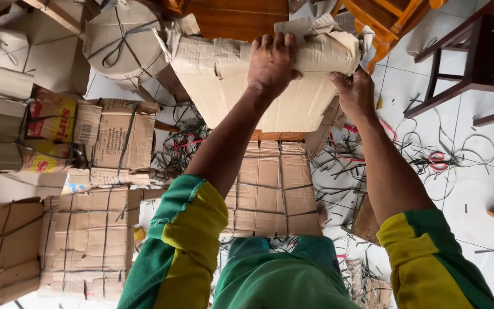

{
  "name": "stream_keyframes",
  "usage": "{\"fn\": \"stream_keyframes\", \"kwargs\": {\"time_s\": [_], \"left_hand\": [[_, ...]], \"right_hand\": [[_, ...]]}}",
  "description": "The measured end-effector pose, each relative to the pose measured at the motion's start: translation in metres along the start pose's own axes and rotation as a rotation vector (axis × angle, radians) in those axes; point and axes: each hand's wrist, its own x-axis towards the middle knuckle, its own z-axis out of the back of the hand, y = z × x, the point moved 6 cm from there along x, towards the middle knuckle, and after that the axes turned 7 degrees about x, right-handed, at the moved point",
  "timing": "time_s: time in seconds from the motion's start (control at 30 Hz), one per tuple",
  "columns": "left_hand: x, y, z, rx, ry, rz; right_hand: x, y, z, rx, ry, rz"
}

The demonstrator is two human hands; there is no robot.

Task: The person flattens and stacks cardboard pieces on a wooden chair, then secures the stack with black plastic strapping. The person ties the strapping by hand to form a compact bundle.

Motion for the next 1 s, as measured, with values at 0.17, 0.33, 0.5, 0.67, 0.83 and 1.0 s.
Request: {"fn": "stream_keyframes", "kwargs": {"time_s": [0.17,0.33,0.5,0.67,0.83,1.0], "left_hand": [[0.008,0.009,-0.012,-0.083,0.074,-0.099],[0.008,0.010,-0.032,-0.056,0.195,-0.295],[0.010,0.014,-0.023,-0.181,0.183,-0.238],[0.008,0.011,-0.021,-0.219,0.140,-0.221],[0.008,0.011,-0.005,-0.181,0.085,-0.217],[0.007,0.010,-0.004,-0.154,0.099,-0.223]], "right_hand": [[-0.004,0.010,-0.006,-0.039,-0.039,-0.014],[-0.003,0.001,-0.008,0.019,-0.038,-0.043],[-0.003,-0.008,-0.006,0.120,-0.048,-0.063],[-0.005,-0.022,-0.001,0.112,-0.066,0.078],[-0.002,-0.022,0.002,0.055,-0.066,-0.002],[-0.002,-0.019,-0.001,0.235,-0.081,0.048]]}}
